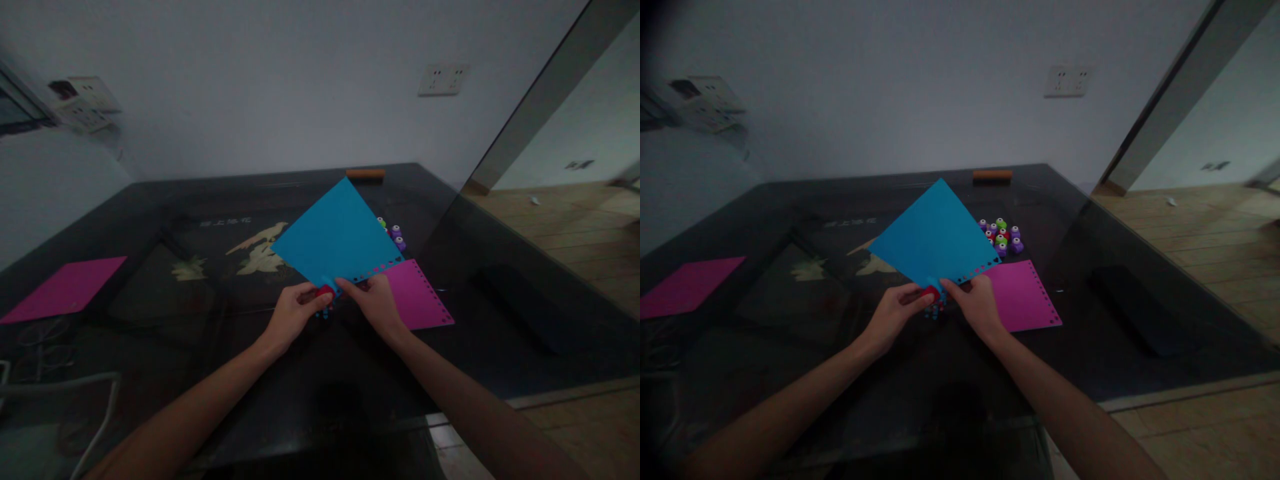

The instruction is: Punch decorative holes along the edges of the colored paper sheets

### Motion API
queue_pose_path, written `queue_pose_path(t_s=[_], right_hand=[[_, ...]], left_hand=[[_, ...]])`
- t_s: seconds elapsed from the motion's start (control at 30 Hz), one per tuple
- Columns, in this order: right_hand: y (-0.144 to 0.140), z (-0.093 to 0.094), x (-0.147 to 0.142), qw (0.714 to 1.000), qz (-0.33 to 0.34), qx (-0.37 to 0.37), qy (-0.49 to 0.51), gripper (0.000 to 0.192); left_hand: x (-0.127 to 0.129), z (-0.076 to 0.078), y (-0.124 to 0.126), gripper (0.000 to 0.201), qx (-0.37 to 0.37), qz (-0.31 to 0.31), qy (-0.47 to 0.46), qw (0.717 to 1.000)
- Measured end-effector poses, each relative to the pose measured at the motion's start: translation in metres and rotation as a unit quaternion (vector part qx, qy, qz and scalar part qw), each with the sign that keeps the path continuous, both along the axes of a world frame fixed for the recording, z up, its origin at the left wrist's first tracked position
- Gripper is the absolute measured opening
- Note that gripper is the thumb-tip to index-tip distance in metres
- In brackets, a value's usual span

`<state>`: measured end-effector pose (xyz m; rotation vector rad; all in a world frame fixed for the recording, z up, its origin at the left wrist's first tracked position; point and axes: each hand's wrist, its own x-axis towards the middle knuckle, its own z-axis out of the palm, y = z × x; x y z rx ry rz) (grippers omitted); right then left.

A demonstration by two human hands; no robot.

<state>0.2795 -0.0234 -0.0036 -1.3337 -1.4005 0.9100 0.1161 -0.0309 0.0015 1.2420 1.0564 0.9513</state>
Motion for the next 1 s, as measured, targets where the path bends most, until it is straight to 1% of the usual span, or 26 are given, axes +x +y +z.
queue_pose_path(t_s=[0.13, 0.27, 0.4, 0.53, 0.83, 1.0], right_hand=[[0.0016, -0.0025, -0.0007, 1.0, 0.008, 0.011, 0.027, 0.022], [0.0021, -0.0041, 0.0, 1.0, 0.008, 0.001, 0.024, 0.023], [0.0014, -0.0013, 0.0007, 1.0, 0.004, -0.006, 0.026, 0.019], [0.0014, 0.0017, 0.001, 1.0, 0.007, -0.006, 0.015, 0.02], [0.001, 0.0026, 0.0017, 1.0, 0.014, -0.013, 0.018, 0.02], [0.0008, 0.0029, 0.0015, 1.0, 0.019, -0.011, 0.015, 0.021]], left_hand=[[-0.0007, 0.0007, 0.0006, 0.033, -0.004, -0.004, 0.008, 1.0], [-0.0008, 0.0019, 0.0006, 0.033, -0.009, -0.01, 0.003, 1.0], [-0.0008, 0.0032, 0.0008, 0.034, -0.02, -0.015, 0.001, 1.0], [-0.0018, 0.0026, 0.0016, 0.035, -0.025, -0.01, 0.008, 1.0], [-0.0003, 0.003, 0.0013, 0.038, -0.037, -0.018, -0.02, 0.999], [-0.0007, 0.0039, 0.001, 0.038, -0.033, -0.021, -0.017, 0.999]])
